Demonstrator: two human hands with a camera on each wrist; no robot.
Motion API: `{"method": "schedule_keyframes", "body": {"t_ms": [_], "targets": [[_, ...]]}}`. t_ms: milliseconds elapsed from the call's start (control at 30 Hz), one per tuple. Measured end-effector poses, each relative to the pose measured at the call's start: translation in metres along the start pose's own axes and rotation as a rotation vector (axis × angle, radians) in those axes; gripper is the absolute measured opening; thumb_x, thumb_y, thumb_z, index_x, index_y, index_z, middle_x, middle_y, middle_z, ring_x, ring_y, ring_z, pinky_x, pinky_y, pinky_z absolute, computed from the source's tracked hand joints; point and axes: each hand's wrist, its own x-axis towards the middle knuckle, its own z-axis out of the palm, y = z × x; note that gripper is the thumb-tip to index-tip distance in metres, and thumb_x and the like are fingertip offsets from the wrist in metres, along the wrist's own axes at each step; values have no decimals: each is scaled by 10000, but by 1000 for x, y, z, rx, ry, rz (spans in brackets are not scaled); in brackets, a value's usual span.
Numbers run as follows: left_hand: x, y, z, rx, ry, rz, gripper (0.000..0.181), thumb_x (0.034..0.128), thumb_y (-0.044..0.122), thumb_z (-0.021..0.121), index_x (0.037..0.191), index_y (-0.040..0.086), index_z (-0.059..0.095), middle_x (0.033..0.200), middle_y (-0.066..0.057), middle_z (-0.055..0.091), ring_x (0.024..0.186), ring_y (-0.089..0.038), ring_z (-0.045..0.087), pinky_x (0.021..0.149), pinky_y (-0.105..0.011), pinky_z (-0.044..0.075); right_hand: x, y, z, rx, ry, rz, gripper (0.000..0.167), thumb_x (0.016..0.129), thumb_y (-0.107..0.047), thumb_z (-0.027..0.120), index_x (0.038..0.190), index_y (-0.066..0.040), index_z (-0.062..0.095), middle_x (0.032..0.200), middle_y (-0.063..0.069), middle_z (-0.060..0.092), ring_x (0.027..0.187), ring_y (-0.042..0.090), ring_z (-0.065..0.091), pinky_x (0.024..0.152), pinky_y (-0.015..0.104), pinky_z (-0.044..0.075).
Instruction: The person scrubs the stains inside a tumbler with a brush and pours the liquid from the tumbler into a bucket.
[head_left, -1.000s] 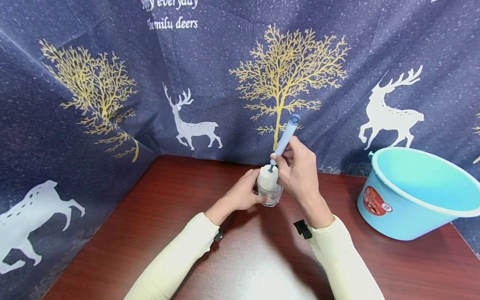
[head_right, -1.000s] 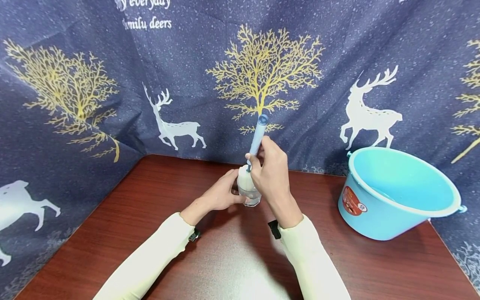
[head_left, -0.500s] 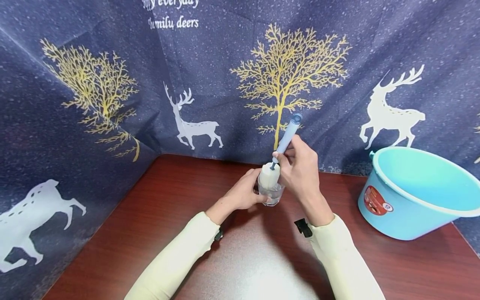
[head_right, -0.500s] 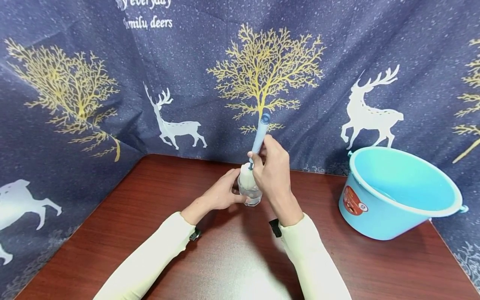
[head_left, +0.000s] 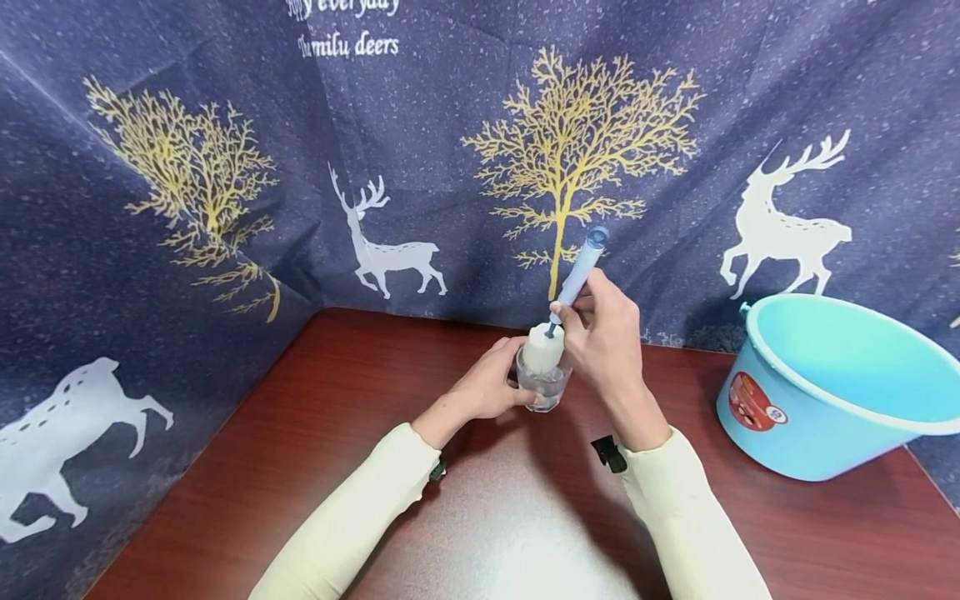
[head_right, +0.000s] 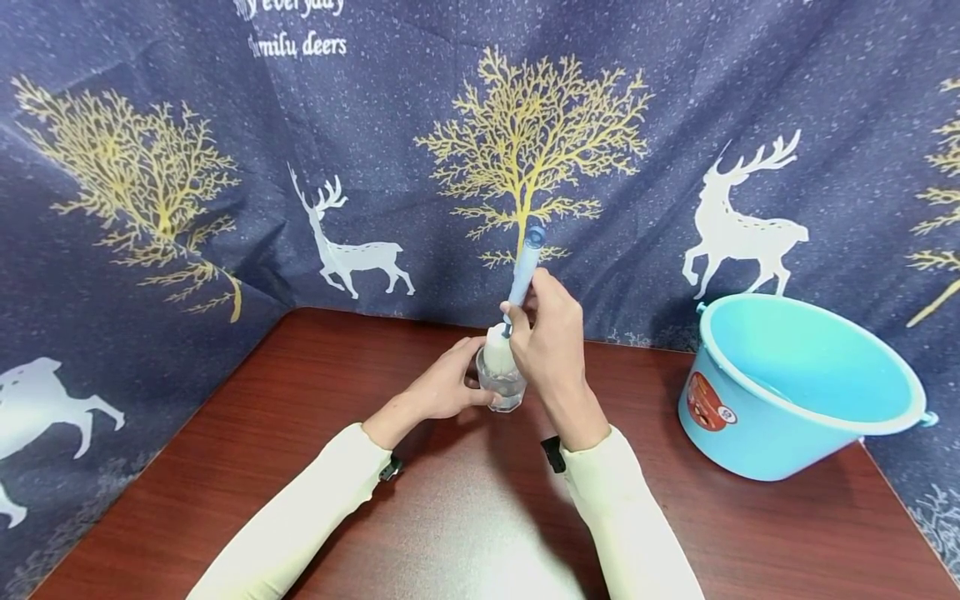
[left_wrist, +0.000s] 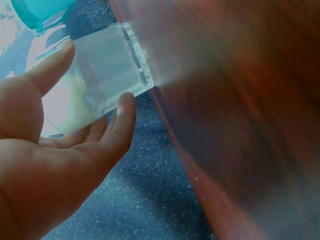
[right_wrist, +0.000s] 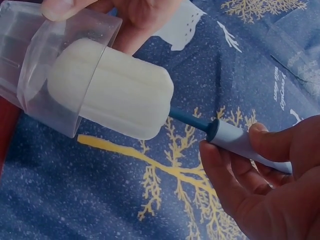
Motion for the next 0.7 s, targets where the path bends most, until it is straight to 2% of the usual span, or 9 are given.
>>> {"method": "schedule_keyframes", "body": {"t_ms": [233, 700], "targets": [[0, 1, 0, -25, -4, -15, 865, 840, 186, 920, 1561, 67, 457, 1355, -110, 558, 1217, -217, 582, 1069, -360, 505, 0, -2, -1, 13, -13, -1, 224, 893, 51, 803, 1024, 14, 625, 956, 186, 703, 900, 345, 774, 772, 486, 648], [0, -1, 1, -9, -3, -11, 870, 832, 198, 924, 1555, 66, 458, 1354, -107, 562, 1205, -215, 581, 1062, -354, 508, -1, -4, -2, -13, -28, -38, 210, 895, 56, 799, 991, 11, 618, 943, 186, 697, 894, 334, 770, 747, 464, 630]]}}
